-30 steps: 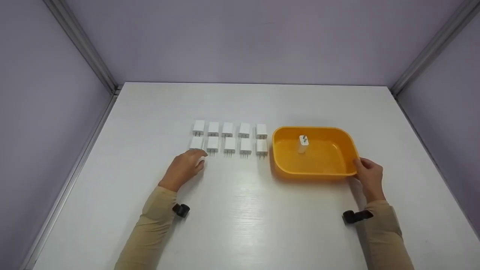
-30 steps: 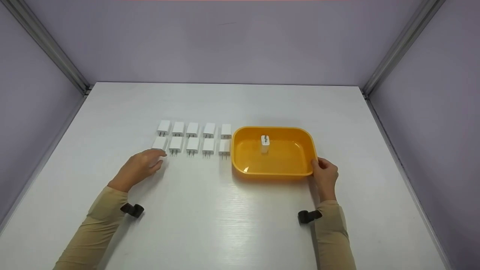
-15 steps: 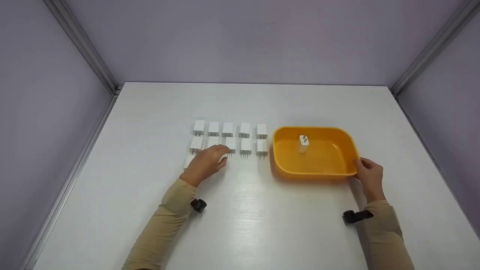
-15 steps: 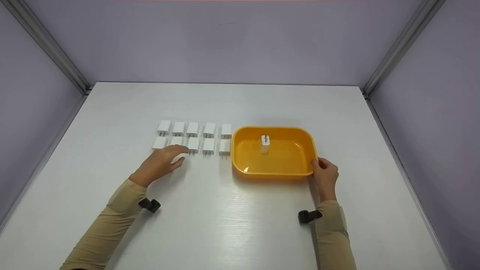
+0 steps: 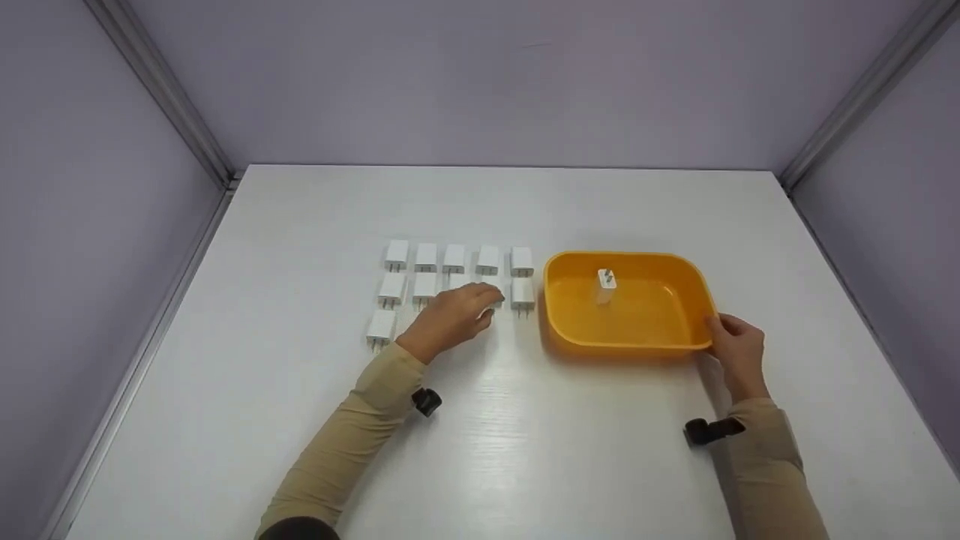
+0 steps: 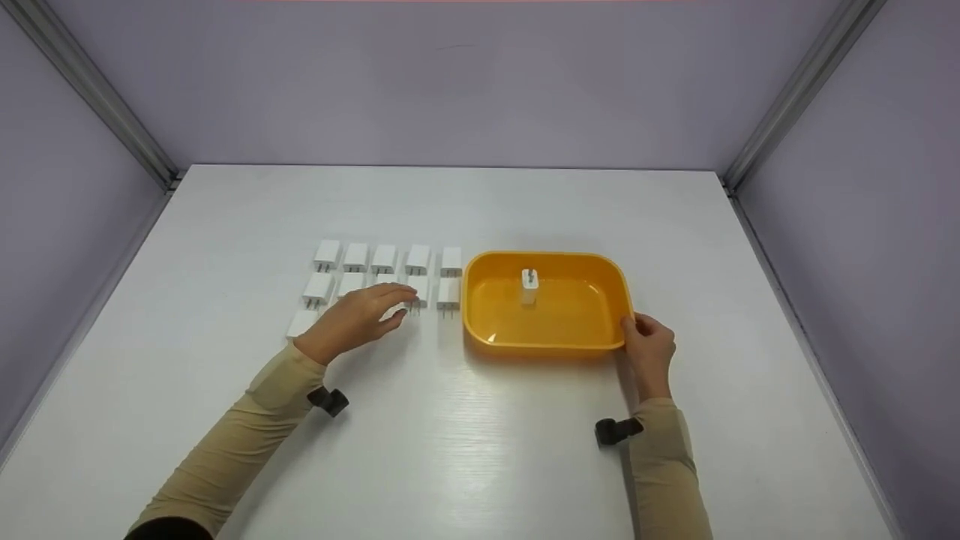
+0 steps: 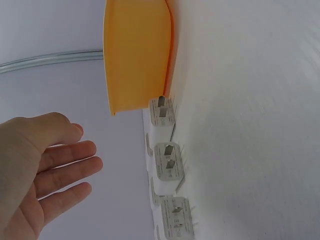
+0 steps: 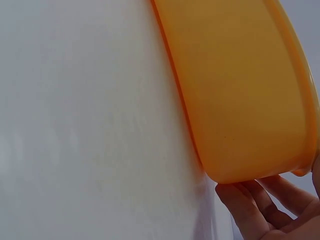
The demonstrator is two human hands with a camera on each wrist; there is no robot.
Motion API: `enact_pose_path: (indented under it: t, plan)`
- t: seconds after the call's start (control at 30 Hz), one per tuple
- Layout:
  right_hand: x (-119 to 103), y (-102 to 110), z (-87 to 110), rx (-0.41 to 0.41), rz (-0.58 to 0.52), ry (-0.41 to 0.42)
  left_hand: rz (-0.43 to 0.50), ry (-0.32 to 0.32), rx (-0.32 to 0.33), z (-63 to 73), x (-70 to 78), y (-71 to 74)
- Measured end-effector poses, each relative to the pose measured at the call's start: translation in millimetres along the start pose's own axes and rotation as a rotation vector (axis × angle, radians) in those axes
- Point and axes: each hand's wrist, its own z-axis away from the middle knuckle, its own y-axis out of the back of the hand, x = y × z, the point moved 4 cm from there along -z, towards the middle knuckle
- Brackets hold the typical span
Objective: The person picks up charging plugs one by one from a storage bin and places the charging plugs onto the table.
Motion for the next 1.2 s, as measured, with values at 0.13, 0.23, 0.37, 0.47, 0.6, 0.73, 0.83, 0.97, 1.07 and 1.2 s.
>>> enact_pose_path:
  t: [0.13, 0.23, 0.37, 0.47, 0.6, 0.73, 0.83, 0.97, 1.07, 1.2]
  plan:
    - [-1, -1, -0.2, -0.008, -0.024, -0.018, 0.008, -0.011, -0.009, -6.9, 3.9, -0.5]
    - [-1, -1, -0.2, -0.011, -0.015, -0.036, 0.001, -0.015, -0.013, -14.3, 7.9, -2.1]
    - [-1, -2, -0.3, -0.014, -0.006, -0.045, 0.018, -0.032, 0.0, -25.0, 15.5, -6.4]
    - [-1, -3, -1.3, -0.021, 0.014, -0.051, 0.025, -0.055, 0.005, -33.3, 21.8, -11.1]
    - [0, -3, -2.6, -0.028, 0.045, -0.064, 0.044, -0.079, -0.007, -45.7, 29.7, -17.6]
    - [1, -1, -3.9, -0.024, 0.059, -0.067, 0.055, -0.088, -0.038, -57.6, 37.0, -24.6]
    - [1, 0, -4.0, -0.02, 0.064, -0.063, 0.057, -0.095, -0.054, -66.1, 42.5, -30.1]
    - [0, 1, -2.9, -0.016, 0.049, -0.029, 0.056, -0.101, -0.069, -77.3, 48.6, -37.5]
    - [0, 1, -2.4, -0.014, 0.035, 0.007, 0.052, -0.091, -0.102, -85.2, 51.0, -43.2]
    - [-1, 3, -2.0, -0.013, 0.029, 0.022, 0.048, -0.05, -0.18, -95.2, 51.8, -49.7]
